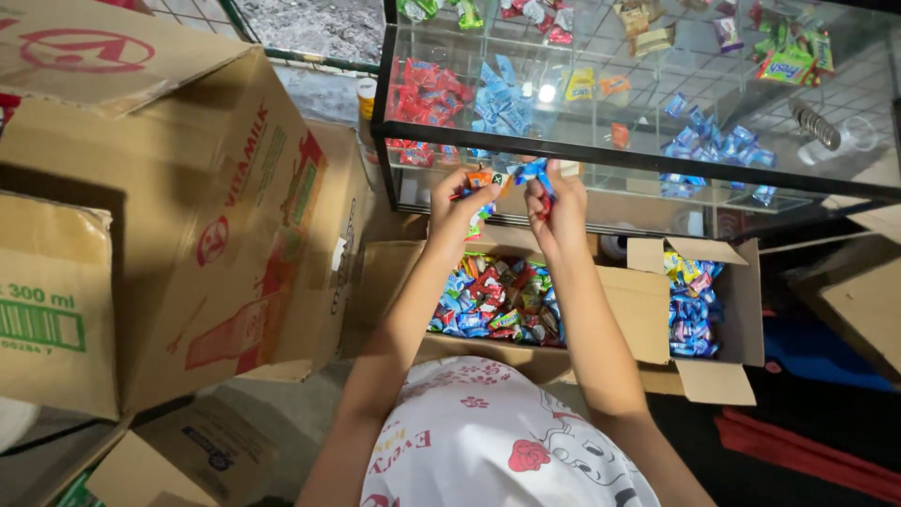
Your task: Sorting small packets of candy from cardboard boxes into a glass display case.
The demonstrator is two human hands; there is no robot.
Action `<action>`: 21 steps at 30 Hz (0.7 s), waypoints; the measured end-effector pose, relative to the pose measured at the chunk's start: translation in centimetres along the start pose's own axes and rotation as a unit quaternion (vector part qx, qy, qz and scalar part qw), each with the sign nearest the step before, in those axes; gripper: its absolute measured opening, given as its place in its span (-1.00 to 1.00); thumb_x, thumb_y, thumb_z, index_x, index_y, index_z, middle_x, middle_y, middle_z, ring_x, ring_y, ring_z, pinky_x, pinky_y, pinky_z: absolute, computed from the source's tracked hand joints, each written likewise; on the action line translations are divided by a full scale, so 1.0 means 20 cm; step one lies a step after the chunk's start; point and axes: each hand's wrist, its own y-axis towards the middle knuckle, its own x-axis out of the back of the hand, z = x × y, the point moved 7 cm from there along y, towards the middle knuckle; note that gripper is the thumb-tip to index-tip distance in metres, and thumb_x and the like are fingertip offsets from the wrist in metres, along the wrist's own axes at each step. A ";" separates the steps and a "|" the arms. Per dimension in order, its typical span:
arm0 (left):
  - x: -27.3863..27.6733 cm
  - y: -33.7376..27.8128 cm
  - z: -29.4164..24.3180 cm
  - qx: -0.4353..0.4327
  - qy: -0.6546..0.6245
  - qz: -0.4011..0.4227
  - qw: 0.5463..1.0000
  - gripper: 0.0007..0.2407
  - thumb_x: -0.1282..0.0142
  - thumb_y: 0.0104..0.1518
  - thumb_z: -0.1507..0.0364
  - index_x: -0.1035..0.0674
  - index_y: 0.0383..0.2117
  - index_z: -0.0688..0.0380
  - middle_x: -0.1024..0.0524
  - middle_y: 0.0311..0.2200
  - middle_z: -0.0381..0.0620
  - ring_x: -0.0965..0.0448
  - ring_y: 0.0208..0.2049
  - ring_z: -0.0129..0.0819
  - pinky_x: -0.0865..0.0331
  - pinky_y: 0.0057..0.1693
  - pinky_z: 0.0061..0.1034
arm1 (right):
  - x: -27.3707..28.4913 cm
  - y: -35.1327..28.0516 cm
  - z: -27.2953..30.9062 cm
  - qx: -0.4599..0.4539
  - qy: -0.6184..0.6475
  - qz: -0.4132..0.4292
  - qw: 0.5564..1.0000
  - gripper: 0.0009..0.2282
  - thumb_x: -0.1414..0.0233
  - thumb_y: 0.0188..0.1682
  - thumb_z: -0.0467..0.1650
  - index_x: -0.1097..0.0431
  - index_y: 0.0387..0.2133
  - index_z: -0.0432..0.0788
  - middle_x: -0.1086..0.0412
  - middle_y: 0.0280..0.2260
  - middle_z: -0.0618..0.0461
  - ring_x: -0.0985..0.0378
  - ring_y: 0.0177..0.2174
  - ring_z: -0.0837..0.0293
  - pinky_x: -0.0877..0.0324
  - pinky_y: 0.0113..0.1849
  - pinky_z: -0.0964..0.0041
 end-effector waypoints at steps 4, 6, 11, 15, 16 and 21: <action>-0.01 -0.03 0.02 0.000 -0.006 0.016 1.000 -0.79 -0.33 0.04 0.46 -0.63 -0.21 0.19 -0.54 -0.45 -0.27 -0.47 -0.50 -0.63 -0.27 -0.44 -0.68 | -0.11 -0.12 0.04 -0.039 0.105 0.011 0.994 -0.74 0.04 0.21 -0.39 -0.33 0.04 -0.39 -0.42 -0.16 -0.12 -0.25 -0.53 0.34 -0.13 -0.58 0.53; -0.03 -0.05 0.04 -0.001 -0.010 0.024 1.000 -0.78 -0.33 0.04 0.47 -0.63 -0.20 0.20 -0.55 -0.43 -0.26 -0.49 -0.48 -0.62 -0.29 -0.43 -0.69 | -0.07 -0.15 0.03 -0.058 0.140 -0.017 0.988 -0.73 0.07 0.16 -0.41 -0.33 0.04 -0.35 -0.44 -0.01 -0.18 -0.26 -0.53 0.35 -0.12 -0.59 0.57; -0.08 -0.10 0.01 -0.058 0.016 0.014 0.998 -0.79 -0.33 0.08 0.50 -0.63 -0.19 0.27 -0.57 -0.39 -0.24 -0.49 -0.41 -0.63 -0.35 -0.30 -0.69 | -0.05 -0.22 -0.04 -0.123 0.323 0.018 0.938 -0.81 0.06 0.23 -0.40 -0.32 0.04 -0.24 -0.39 0.10 -0.10 -0.24 -0.53 0.37 -0.15 -0.55 0.55; -0.11 -0.10 0.04 -0.114 0.039 0.012 0.993 -0.81 -0.33 0.09 0.51 -0.62 -0.21 0.28 -0.60 -0.33 -0.24 -0.54 -0.31 -0.64 -0.43 -0.16 -0.69 | -0.07 -0.27 -0.09 -0.122 0.286 -0.034 0.950 -0.78 0.04 0.17 -0.40 -0.32 0.03 -0.24 -0.48 -0.05 -0.08 -0.23 -0.58 0.40 -0.13 -0.62 0.57; -0.11 -0.09 0.03 -0.133 0.041 0.002 0.990 -0.82 -0.33 0.10 0.51 -0.62 -0.21 0.28 -0.60 -0.33 -0.24 -0.54 -0.29 -0.64 -0.43 -0.14 -0.70 | -0.04 -0.27 -0.11 -0.104 0.238 -0.001 0.966 -0.77 0.02 0.23 -0.39 -0.31 0.09 -0.23 -0.41 -0.23 -0.02 -0.24 -0.55 0.37 -0.14 -0.59 0.55; -0.11 -0.01 0.01 -0.165 0.064 -0.048 0.983 -0.83 -0.35 0.10 0.50 -0.64 -0.23 0.29 -0.58 -0.36 -0.26 -0.47 -0.33 -0.65 -0.36 -0.18 -0.68 | -0.22 -0.21 -0.04 -0.035 -0.002 -0.054 0.998 -0.76 -0.02 0.19 -0.37 -0.27 0.05 -0.20 -0.33 -0.44 0.09 -0.29 -0.57 0.34 -0.15 -0.60 0.51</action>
